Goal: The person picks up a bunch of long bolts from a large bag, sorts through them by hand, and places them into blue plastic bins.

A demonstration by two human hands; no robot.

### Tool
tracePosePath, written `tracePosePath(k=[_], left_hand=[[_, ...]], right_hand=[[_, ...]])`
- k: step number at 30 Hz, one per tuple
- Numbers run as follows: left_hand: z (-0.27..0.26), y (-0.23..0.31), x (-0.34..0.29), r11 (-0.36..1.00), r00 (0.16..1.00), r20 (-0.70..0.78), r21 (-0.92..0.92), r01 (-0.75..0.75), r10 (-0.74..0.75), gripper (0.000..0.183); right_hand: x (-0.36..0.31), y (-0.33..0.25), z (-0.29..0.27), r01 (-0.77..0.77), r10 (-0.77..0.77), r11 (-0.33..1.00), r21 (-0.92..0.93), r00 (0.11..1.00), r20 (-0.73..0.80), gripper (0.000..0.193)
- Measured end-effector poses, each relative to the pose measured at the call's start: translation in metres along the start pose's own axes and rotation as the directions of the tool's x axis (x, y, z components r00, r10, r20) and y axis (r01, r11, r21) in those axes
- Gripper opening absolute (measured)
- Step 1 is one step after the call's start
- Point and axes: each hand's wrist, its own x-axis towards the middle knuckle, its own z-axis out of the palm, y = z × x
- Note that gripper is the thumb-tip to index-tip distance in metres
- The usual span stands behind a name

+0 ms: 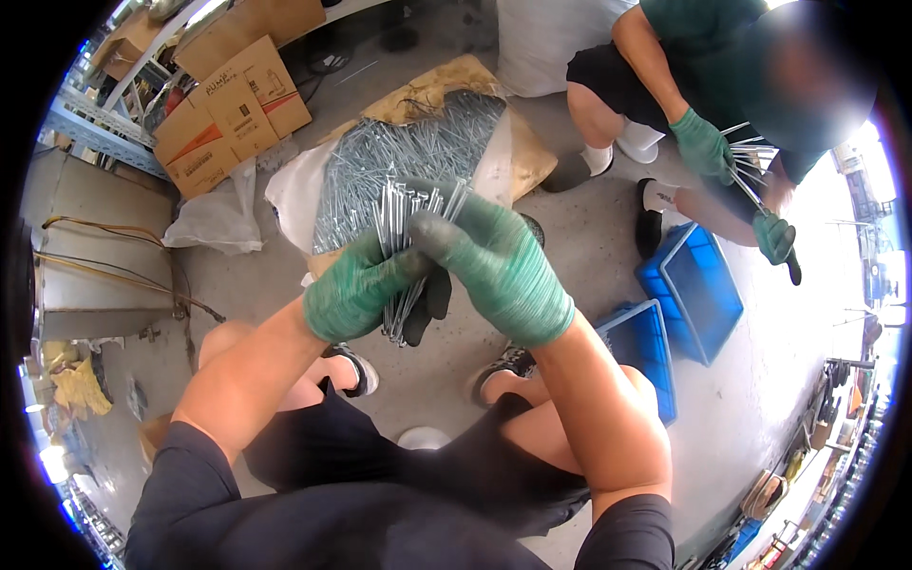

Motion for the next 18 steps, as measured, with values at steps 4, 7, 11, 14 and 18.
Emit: tracePosePath(k=[4,7,11,14,18], left_hand=[[0.004,0.000,0.002,1.000,1.000,-0.002,0.008,0.025,-0.025,0.032],[0.002,-0.004,0.002,0.999,0.999,0.017,0.007,0.036,-0.036,0.034],[0.007,0.003,0.004,0.995,0.999,0.007,0.087,0.045,-0.046,0.045],[0.008,0.007,0.002,0.989,0.998,-0.022,0.137,0.060,-0.057,0.046],[0.005,0.008,0.002,0.989,0.997,0.032,0.133,0.072,-0.076,0.048]], right_hand=[[0.003,-0.001,-0.003,0.060,-0.052,0.993,0.103,0.996,-0.078,0.048],[0.010,-0.001,-0.008,0.154,-0.139,0.979,0.135,0.984,-0.113,0.051],[0.014,-0.010,-0.019,0.295,-0.264,0.923,0.247,0.953,-0.150,0.045],[0.013,-0.026,-0.048,0.375,-0.283,0.841,0.389,0.919,-0.275,0.045],[0.006,-0.044,-0.045,0.202,-0.244,0.957,-0.208,0.950,-0.196,0.047]])
